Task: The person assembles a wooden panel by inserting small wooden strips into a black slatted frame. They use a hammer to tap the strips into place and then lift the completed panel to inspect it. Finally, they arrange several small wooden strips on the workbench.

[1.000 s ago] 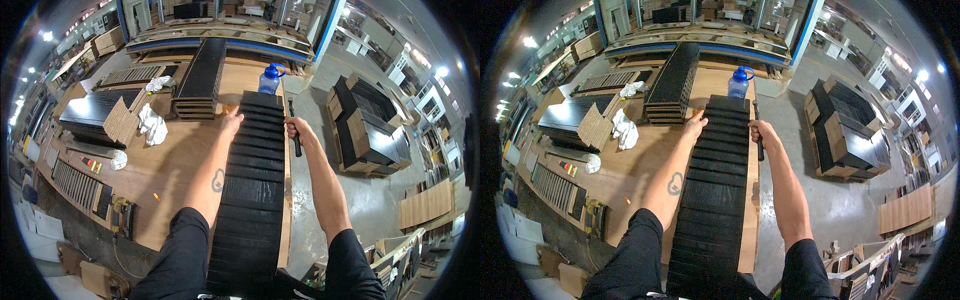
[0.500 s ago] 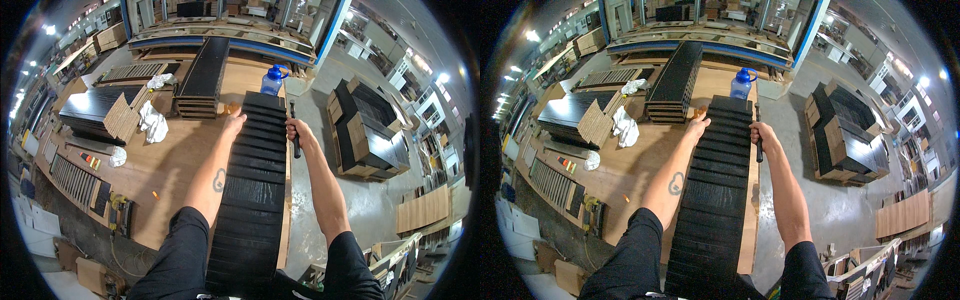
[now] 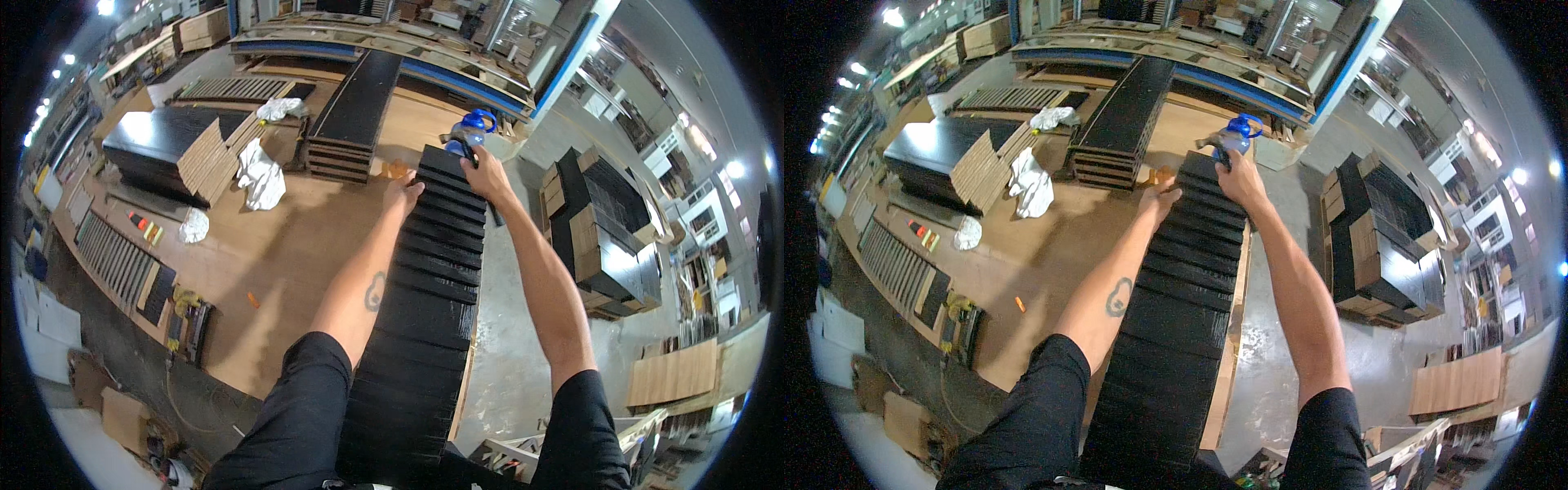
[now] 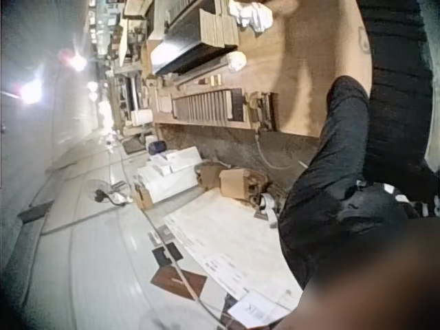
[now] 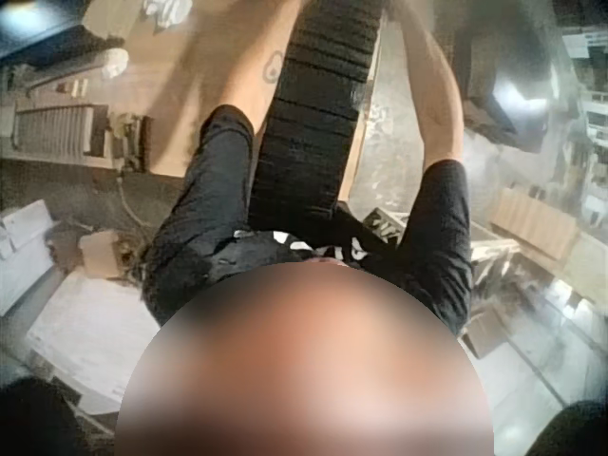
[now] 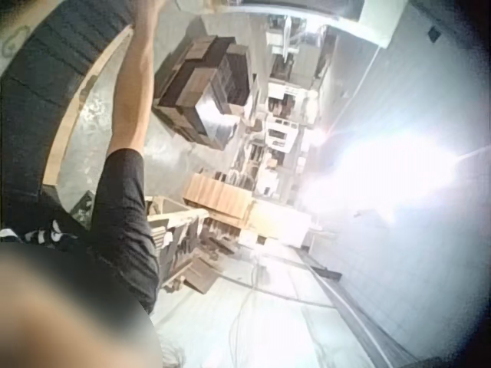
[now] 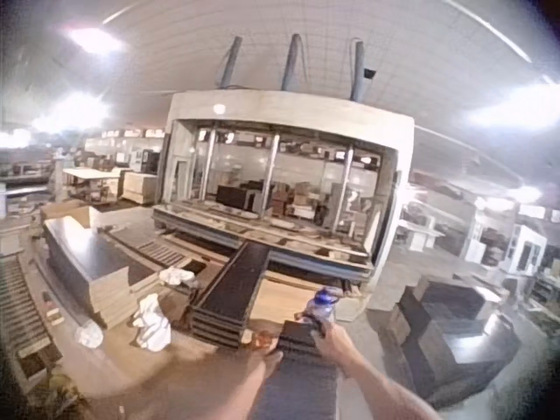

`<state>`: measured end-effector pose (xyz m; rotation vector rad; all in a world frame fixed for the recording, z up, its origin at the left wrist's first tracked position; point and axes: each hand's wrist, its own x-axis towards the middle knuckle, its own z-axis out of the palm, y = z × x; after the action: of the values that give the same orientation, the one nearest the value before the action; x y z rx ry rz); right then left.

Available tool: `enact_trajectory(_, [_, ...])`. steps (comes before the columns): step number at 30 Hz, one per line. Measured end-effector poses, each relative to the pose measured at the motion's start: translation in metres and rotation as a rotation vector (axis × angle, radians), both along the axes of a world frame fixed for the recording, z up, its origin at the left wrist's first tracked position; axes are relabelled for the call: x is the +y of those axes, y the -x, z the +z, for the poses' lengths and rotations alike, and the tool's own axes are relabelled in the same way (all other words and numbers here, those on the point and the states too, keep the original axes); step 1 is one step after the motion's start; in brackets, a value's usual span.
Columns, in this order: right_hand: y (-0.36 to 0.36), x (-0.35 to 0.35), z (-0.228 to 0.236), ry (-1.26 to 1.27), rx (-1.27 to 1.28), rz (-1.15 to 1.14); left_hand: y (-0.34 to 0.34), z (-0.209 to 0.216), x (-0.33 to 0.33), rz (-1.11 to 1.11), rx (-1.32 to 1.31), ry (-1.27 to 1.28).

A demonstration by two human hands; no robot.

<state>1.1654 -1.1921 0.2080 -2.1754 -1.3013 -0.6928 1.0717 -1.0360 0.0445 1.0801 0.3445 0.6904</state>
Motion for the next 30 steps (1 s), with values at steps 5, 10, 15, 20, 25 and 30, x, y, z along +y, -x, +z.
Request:
enact_trajectory(5, [0.033, 0.036, 0.057, 0.712, -0.122, -0.036, 0.032, 0.054, -0.035, -0.074, 0.46, -0.193])
enact_trajectory(10, [0.057, 0.083, 0.063, 0.739, -0.345, 0.084, 0.037, 0.05, -0.023, 0.069, 0.528, -0.387])
enact_trajectory(15, [0.035, 0.089, 0.036, 1.076, -0.418, 0.026, 0.027, 0.048, -0.031, 0.031, 0.58, -0.419])
enact_trajectory(20, [0.066, 0.071, 0.051, 0.777, -0.352, 0.013, 0.024, 0.044, -0.024, 0.065, 0.59, -0.451])
enact_trajectory(25, [0.037, 0.043, 0.043, 0.656, -0.179, -0.002, 0.018, 0.035, -0.022, 0.059, 0.51, -0.366])
enact_trajectory(30, [0.032, 0.009, 0.034, 0.396, 0.022, -0.178, 0.01, 0.021, -0.018, 0.05, 0.445, -0.302])
